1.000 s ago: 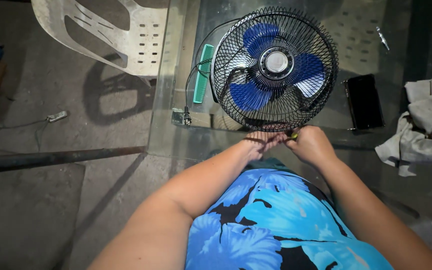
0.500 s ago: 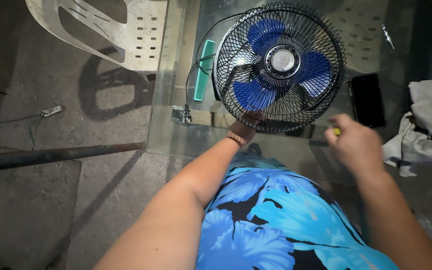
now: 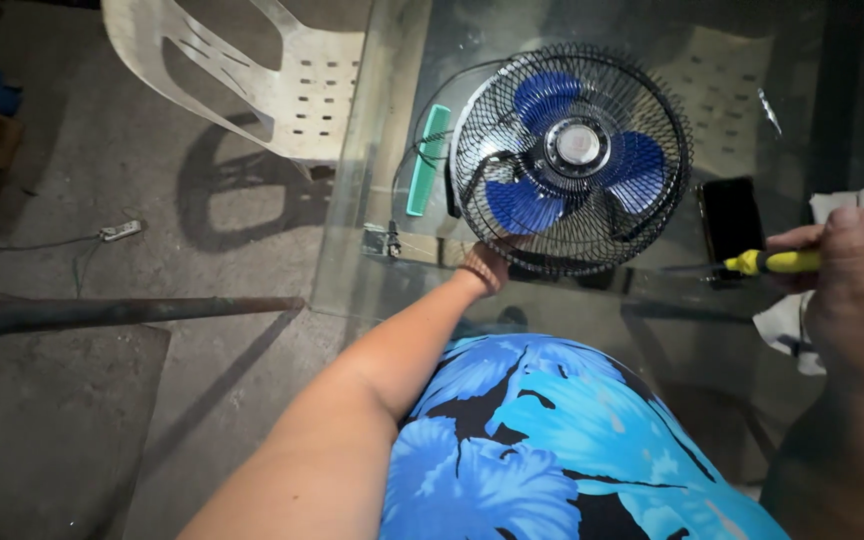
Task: The person uses a yellow-handled screwdriver to loosen and remove screws from the front grille of a small electric fan placed on a glass table. They then lift off the front grille and wipe it with a white cloth.
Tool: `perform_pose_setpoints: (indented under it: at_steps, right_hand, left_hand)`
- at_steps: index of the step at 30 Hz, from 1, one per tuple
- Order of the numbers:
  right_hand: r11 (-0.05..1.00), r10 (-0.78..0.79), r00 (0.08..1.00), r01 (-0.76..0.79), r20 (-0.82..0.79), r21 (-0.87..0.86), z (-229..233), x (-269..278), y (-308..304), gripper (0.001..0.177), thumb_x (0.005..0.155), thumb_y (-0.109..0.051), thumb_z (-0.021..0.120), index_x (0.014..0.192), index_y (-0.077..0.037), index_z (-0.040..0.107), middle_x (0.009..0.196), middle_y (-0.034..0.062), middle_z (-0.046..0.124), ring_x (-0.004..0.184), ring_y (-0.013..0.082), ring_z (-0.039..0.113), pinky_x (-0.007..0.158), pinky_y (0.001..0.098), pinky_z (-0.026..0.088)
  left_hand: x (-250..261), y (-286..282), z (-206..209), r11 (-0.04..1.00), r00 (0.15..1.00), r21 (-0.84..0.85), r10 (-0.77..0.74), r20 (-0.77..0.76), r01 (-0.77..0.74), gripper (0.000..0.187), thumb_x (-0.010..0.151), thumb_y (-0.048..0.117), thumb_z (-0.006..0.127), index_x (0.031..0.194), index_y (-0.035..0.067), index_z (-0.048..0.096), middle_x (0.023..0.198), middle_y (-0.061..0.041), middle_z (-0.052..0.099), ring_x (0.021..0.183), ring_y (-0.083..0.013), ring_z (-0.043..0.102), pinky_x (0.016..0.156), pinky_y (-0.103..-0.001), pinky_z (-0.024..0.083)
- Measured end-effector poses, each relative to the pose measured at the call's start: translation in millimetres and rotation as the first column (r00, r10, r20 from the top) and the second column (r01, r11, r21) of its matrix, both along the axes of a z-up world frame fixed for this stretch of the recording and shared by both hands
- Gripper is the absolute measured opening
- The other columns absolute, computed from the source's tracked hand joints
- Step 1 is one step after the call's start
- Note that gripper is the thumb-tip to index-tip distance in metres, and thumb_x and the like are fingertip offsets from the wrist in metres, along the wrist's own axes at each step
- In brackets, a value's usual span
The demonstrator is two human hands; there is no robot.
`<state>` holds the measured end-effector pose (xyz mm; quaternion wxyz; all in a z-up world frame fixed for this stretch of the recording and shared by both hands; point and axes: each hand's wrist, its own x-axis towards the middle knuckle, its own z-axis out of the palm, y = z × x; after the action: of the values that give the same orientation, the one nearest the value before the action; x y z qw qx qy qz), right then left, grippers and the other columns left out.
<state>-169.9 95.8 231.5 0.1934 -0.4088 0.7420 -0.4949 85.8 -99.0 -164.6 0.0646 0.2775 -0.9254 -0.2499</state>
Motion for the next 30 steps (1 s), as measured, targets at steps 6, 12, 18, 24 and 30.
perform_pose_setpoints:
  at_steps: [6, 12, 18, 24, 30]
  right_hand:
    - [0.980, 0.125, 0.992, -0.118, 0.033, -0.160, 16.0, 34.7, -17.7, 0.025, 0.116, -0.008, 0.066, 0.117, 0.000, 0.043, 0.117, 0.0169, 0.066, 0.110, 0.0202, 0.069, 0.095, 0.0309, 0.060]
    - [0.981, 0.131, 0.985, -0.146, -0.113, -0.131, 43.6, 106.1, -58.0, 0.038, 0.107, 0.004, 0.072, 0.130, 0.001, 0.043, 0.120, 0.0202, 0.068, 0.114, 0.0216, 0.070, 0.102, 0.0335, 0.060]
    - [0.970, 0.125, 0.992, -0.118, 0.019, -0.213, 32.1, 169.3, -104.6, 0.040, 0.107, 0.004, 0.069, 0.133, 0.000, 0.039, 0.117, 0.0151, 0.067, 0.113, 0.0174, 0.070, 0.104, 0.0291, 0.059]
    - [0.988, 0.071, 0.983, -0.093, -0.167, -0.125, 0.5, 193.9, -111.6, 0.039, 0.107, 0.003, 0.070, 0.132, 0.003, 0.040, 0.117, 0.0177, 0.069, 0.112, 0.0179, 0.070, 0.104, 0.0297, 0.058]
    - [0.993, 0.011, 0.986, -0.031, -0.167, -0.114, -26.6, 203.9, -109.1, 0.036, 0.112, -0.001, 0.071, 0.134, 0.004, 0.042, 0.120, 0.0176, 0.072, 0.112, 0.0157, 0.071, 0.100, 0.0263, 0.059]
  left_hand:
    - [46.4, -6.7, 32.2, 0.894, 0.983, 0.418, 0.181, -0.012, -0.160, 0.045, 0.090, 0.011, 0.061, 0.135, 0.007, 0.063, 0.123, -0.018, 0.072, 0.113, -0.0284, 0.069, 0.096, -0.039, 0.054]
    - [84.7, -30.7, 103.2, 0.421, 0.779, 0.906, 0.584, -0.229, -0.050, 0.046, 0.094, -0.003, 0.059, 0.140, -0.002, 0.056, 0.124, -0.016, 0.070, 0.112, -0.0227, 0.069, 0.095, -0.035, 0.057]
    - [96.2, -55.7, 172.9, -0.211, 0.798, 0.974, 0.599, 0.063, 0.082, 0.040, 0.102, 0.011, 0.053, 0.140, 0.000, 0.053, 0.134, -0.015, 0.065, 0.115, -0.0257, 0.069, 0.096, -0.038, 0.058]
    - [86.1, -63.0, 199.7, -0.300, 0.843, 0.954, 0.519, 0.139, 0.027, 0.033, 0.102, 0.021, 0.058, 0.129, 0.002, 0.061, 0.122, -0.012, 0.071, 0.106, -0.0212, 0.071, 0.090, -0.035, 0.059]
    - [79.0, -64.9, 202.9, -0.153, 0.915, 0.980, 0.363, 0.174, -0.125, 0.032, 0.100, 0.033, 0.064, 0.116, 0.006, 0.072, 0.106, -0.002, 0.075, 0.087, -0.0110, 0.067, 0.075, -0.030, 0.057]
